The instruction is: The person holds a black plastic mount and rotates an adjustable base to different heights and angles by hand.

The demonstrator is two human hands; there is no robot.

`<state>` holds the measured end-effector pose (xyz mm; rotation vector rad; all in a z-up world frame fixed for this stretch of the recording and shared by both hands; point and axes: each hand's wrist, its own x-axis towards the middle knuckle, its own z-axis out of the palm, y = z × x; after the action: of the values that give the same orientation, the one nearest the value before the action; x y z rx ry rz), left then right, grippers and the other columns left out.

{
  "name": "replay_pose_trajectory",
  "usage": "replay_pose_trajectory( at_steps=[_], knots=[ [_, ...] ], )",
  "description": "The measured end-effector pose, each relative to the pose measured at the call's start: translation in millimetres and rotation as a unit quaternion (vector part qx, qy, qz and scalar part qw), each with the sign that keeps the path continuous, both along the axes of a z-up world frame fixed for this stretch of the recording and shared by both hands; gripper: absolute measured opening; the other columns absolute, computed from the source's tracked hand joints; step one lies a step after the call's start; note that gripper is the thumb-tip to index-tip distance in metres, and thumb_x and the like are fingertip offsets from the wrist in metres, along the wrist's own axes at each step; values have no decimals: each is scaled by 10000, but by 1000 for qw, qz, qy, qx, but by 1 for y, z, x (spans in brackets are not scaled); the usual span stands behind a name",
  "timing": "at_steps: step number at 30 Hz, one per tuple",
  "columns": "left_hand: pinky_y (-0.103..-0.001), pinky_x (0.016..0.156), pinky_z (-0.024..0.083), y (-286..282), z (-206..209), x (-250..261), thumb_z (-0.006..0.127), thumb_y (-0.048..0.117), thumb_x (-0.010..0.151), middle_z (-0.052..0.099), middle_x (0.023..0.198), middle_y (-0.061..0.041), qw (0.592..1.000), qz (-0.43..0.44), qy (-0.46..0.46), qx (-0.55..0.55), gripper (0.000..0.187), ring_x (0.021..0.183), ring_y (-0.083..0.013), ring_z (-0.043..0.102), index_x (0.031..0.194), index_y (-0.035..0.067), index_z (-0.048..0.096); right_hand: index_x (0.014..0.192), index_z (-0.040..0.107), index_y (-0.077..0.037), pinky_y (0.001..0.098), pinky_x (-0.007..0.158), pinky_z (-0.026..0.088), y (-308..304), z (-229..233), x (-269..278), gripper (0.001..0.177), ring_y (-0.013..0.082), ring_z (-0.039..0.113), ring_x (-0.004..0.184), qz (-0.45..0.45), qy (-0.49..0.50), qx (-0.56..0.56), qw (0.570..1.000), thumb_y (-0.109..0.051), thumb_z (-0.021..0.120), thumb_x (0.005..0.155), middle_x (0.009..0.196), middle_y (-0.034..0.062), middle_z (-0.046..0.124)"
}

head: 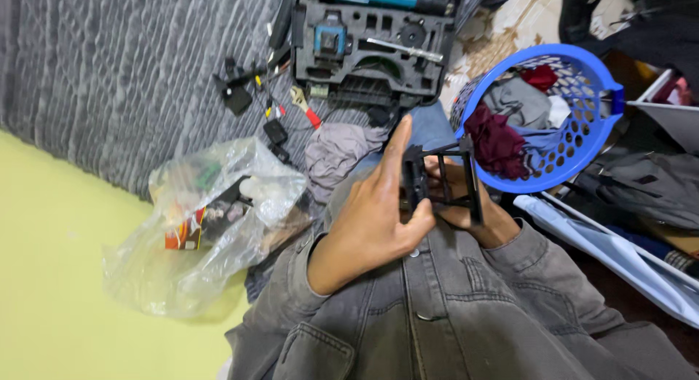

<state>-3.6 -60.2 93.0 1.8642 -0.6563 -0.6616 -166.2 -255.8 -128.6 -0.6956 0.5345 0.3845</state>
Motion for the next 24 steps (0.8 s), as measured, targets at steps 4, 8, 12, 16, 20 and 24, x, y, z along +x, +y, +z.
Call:
replay_pose_trajectory(
  at_steps=[4,8,12,16,20,24],
  knots=[
    [-545,848,552,-7,3,4,706,174,846,526,1424,-388,998,-3,38,49,1010,1025,-513,672,1612,-57,90,1207,629,-52,286,781,528,1,-22,-3,310,117,626,894,31,55,103,993,-230,693,961,1056,19,678],
    [-531,847,559,-9,3,7,692,191,852,610,1341,-333,995,5,77,64,1019,1019,-486,689,1618,-84,78,1306,637,40,223,695,476,6,-15,8,326,121,614,878,-41,98,242,964,-210,629,1096,1098,59,685],
    [-503,961,551,-9,-5,7,716,179,863,430,1523,-392,999,18,20,36,1044,1198,-514,623,1601,-117,40,1275,608,22,288,857,527,7,19,24,440,169,657,970,42,60,162,984,-301,602,976,1126,81,694],
    [-474,1068,522,-8,-11,7,735,185,863,312,1619,-395,999,21,12,35,1079,1340,-532,543,1600,-134,13,1287,603,9,347,944,527,10,22,26,465,189,655,1034,22,68,177,982,-349,607,990,1168,89,684],
    [-464,1064,523,-9,-16,9,747,212,843,316,1617,-390,998,22,40,41,1114,1338,-519,549,1593,-132,-2,1316,596,-1,343,965,504,10,7,15,388,171,622,1076,63,71,80,992,-258,658,1031,1195,67,645],
    [-466,1107,502,-9,-19,13,761,215,847,294,1634,-388,998,27,43,31,1139,1406,-528,487,1602,-116,-24,1324,596,0,338,964,515,10,14,19,438,154,626,1072,76,48,106,990,-213,710,959,1198,60,656]
  ],
)
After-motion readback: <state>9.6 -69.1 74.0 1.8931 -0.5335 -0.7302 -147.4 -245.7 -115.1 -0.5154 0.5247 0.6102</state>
